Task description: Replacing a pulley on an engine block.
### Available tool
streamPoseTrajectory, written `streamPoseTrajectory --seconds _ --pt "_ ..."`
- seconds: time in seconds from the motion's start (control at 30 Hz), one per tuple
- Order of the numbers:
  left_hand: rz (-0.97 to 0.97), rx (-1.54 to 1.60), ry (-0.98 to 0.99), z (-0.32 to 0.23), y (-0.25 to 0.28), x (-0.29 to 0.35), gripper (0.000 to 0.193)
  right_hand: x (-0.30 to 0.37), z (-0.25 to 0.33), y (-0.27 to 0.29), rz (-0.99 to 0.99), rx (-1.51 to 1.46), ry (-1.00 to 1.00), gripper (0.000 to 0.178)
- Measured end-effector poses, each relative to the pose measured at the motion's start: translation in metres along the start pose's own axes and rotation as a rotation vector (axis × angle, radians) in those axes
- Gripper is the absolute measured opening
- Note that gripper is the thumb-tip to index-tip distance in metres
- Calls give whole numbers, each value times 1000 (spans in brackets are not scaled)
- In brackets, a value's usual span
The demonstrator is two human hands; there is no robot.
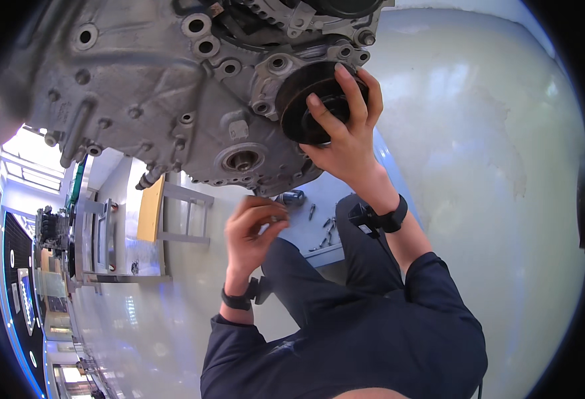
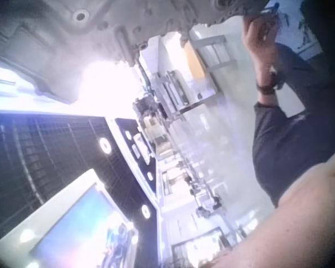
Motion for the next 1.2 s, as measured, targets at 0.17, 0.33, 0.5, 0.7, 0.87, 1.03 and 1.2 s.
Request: streamPoseTrajectory --seconds 0.17,0.33,0.5,0.7,0.87,1.03,1.2 --pt "-315 -331 -516 -96 0 -43 28 4 -10 -2 -1 -15 -32 74" --pt "-333 -405 -710 -122 -20 -82 28 -2 1 -1 -19 -25 -18 73" --pt "-356 -441 -670 -111 -28 -103 26 -1 2 0 -14 -42 -17 72" --pt "-403 -571 -768 -123 -36 -105 23 -1 5 3 -9 -41 -24 73" --pt "-378 -642 -635 -126 -42 -120 23 1 1 1 -31 -32 -34 75" --pt "-254 -491 -759 -120 -32 -136 24 -2 2 0 -3 -61 -63 75" --pt "-450 -701 -639 -123 -40 -135 26 0 0 1 -18 -30 -35 73"
Point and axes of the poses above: each hand's wrist, its own x-axis away from the middle knuckle, its own y-axis out of the back of the hand, z = x × y, the point moved 5 cm from there along -x, towards the middle knuckle, and after that the axes turned 1 degree about -y, right-handed, at the moved point
